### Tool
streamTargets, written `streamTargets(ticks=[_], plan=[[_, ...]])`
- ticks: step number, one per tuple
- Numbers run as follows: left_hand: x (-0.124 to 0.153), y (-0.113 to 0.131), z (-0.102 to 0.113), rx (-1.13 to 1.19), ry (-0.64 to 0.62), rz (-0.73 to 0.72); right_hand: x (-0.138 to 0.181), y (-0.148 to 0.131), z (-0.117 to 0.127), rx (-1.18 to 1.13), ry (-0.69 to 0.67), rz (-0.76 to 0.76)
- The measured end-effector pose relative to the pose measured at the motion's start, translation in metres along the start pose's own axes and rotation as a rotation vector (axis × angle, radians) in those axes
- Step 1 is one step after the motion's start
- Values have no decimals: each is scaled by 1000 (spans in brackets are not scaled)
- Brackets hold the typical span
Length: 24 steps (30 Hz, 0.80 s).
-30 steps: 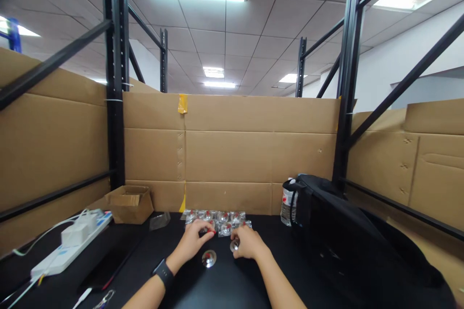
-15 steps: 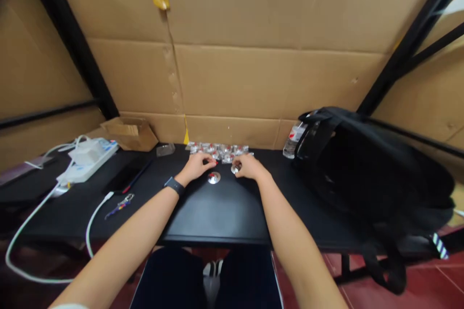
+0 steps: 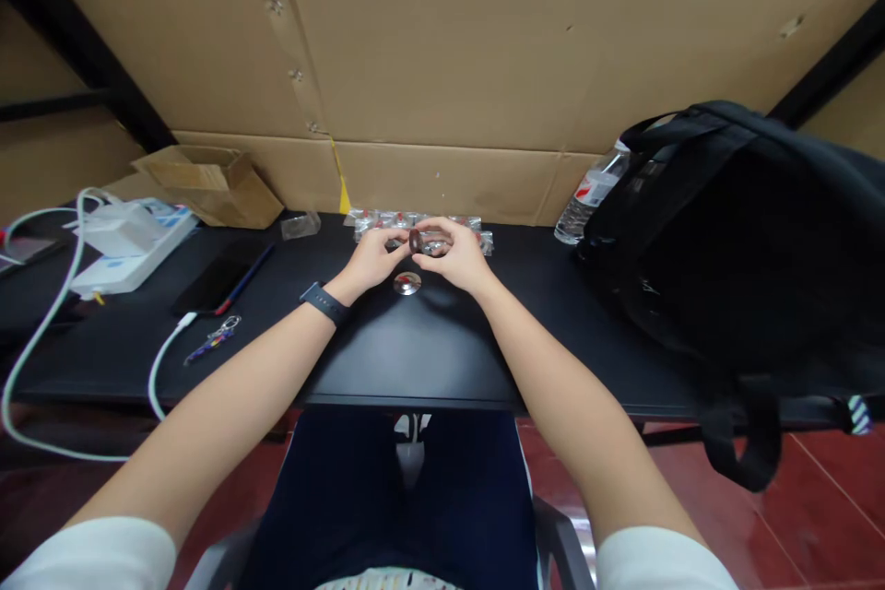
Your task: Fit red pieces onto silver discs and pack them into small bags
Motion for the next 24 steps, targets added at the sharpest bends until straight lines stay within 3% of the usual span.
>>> streamTargets(ticks=[5, 10, 18, 24], plan=[[-1, -1, 0, 64, 41, -15, 1, 0, -2, 8, 22, 1], [1, 12, 6, -168, 115, -66, 1, 5, -1, -41, 25, -59], [1, 28, 13, -484, 42, -92, 0, 17, -7, -232, 45, -166], [3, 17, 9, -479, -72, 0, -1, 20, -9, -132, 14, -137]])
Point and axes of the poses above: each hand's wrist, its own x-axis away from the middle knuckle, its own z-axis out of the back of the hand, y = z × x, the point moved 5 cm from there along -x, towards the middle knuckle, and after that the axes turned 12 degrees about -z, right-handed, at the moved point
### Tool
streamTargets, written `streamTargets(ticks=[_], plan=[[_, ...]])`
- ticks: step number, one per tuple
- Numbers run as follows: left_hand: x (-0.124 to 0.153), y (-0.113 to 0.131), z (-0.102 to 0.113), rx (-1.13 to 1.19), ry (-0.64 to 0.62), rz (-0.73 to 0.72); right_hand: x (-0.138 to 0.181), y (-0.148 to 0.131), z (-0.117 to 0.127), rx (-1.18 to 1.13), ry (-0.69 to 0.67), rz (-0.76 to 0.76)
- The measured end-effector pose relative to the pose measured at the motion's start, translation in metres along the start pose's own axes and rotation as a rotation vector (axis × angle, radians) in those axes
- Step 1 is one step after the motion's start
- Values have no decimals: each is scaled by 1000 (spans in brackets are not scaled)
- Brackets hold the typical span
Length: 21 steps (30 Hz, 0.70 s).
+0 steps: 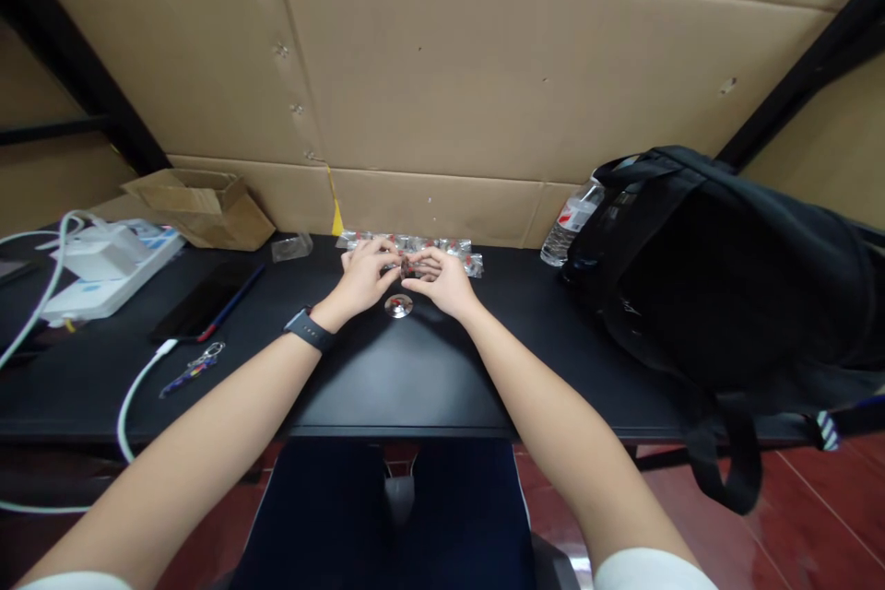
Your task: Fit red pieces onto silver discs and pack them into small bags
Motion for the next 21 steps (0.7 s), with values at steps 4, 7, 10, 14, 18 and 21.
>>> streamTargets(ticks=[4, 7, 10, 14, 18, 21], plan=[[0, -13, -9, 176, -24, 57, 1, -5, 1, 57, -13, 49], [-2, -17, -9, 281, 16, 36, 1, -8, 3, 33, -31, 38], [-5, -15, -8, 360, 39, -20, 2, -13, 8, 67, -7, 66], [-7, -8, -9, 426, 18, -89, 4, -23, 14, 243, 59, 189], [-6, -9, -12, 383, -15, -61, 9, -32, 11, 524, 83, 331], [-3, -13, -8, 314, 73, 61, 12, -33, 6, 667, 65, 374]])
Point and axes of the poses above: each hand's wrist, its own x-axis away from the middle knuckle, its own z-axis out of the back of the hand, y = z × x, the point moved 5 cm from there along -x, towards the middle knuckle, and after that the axes turned 12 degrees about -z, right-handed, at the moved point
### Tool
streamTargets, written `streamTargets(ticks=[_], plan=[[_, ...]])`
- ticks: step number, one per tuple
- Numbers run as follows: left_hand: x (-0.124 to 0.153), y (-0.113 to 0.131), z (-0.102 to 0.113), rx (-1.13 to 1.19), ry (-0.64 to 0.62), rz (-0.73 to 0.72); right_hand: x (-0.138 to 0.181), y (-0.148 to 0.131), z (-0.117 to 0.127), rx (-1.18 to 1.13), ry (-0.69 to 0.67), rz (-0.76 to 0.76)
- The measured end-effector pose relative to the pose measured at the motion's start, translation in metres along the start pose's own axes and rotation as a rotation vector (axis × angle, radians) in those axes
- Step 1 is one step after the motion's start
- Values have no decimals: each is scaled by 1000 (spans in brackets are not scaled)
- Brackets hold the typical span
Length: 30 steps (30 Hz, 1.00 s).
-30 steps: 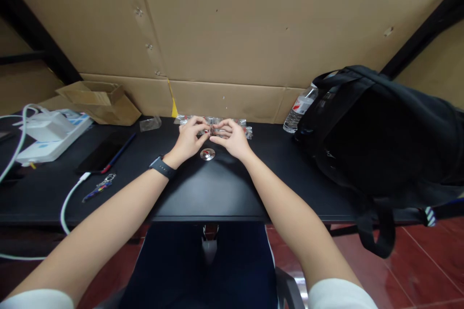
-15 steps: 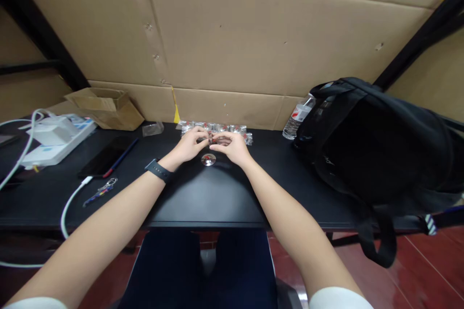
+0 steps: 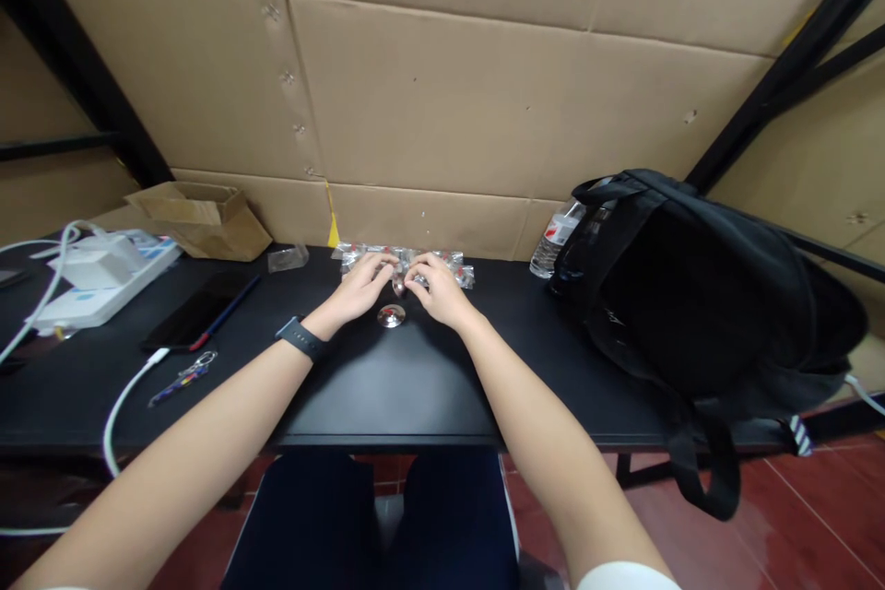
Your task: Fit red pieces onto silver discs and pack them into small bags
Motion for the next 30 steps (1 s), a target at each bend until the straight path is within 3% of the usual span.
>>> streamTargets(ticks=[5, 11, 16, 18, 22, 26, 30], plan=[[4, 15, -11, -54, -244, -95, 1, -1, 1, 44, -13, 12], [4, 18, 5, -203, -222, -104, -1, 9, 6, 146, -133, -31], [10, 11, 0, -122, -495, -69, 2, 23, 9, 242, -215, -120], [12, 10, -4, -99, -530, -75, 4, 28, 7, 229, -286, -169], [12, 11, -6, -176, -481, -114, 6, 34, 0, 258, -358, -176], [10, 12, -3, -302, -382, -115, 4, 38, 1, 304, -292, -213], [8, 11, 0, -275, -274, -60, 3, 33, 1, 225, -247, -218]])
Point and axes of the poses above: each hand's wrist, its own x-axis away from the middle knuckle, its own z-axis out of the back of the hand, y = z × x, the point moved 5 cm from there along -x, towards the middle knuckle, and after that the axes turned 12 degrees about -z, right-handed, at the moved point
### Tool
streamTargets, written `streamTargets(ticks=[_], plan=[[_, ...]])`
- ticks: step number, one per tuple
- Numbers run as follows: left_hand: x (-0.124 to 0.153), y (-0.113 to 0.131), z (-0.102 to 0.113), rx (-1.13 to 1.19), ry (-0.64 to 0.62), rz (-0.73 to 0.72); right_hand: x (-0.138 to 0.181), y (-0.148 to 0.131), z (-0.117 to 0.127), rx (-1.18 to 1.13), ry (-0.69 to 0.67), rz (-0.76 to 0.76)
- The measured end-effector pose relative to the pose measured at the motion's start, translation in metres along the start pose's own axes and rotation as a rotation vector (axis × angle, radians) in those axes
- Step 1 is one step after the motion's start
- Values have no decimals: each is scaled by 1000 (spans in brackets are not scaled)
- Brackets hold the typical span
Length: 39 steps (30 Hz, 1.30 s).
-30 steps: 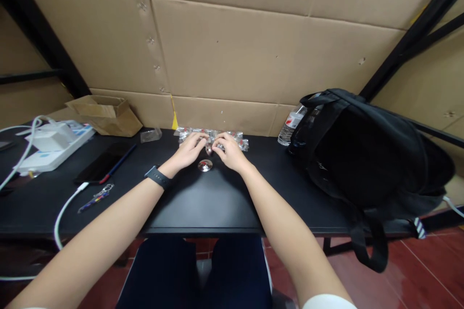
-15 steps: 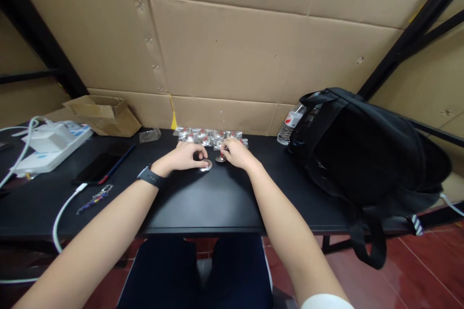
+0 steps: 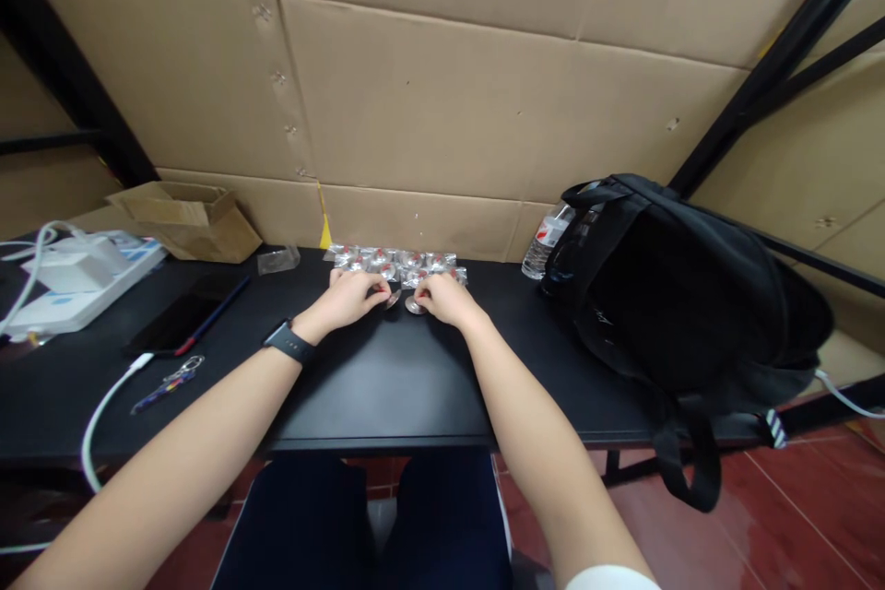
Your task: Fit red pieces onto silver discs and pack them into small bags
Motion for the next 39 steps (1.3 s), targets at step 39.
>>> streamTargets(ticks=[39], plan=[[25, -86, 46, -79, 347, 468, 2, -14, -29, -955, -147, -330]])
Point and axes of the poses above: each hand's wrist, its own x-axis away from the middle knuckle, its own z-axis out of the back of the hand, y = z × x, the point moved 5 cm from there along -x, towards the middle knuckle, and after that the axes turned 12 degrees about -z, right-handed, at the moved point
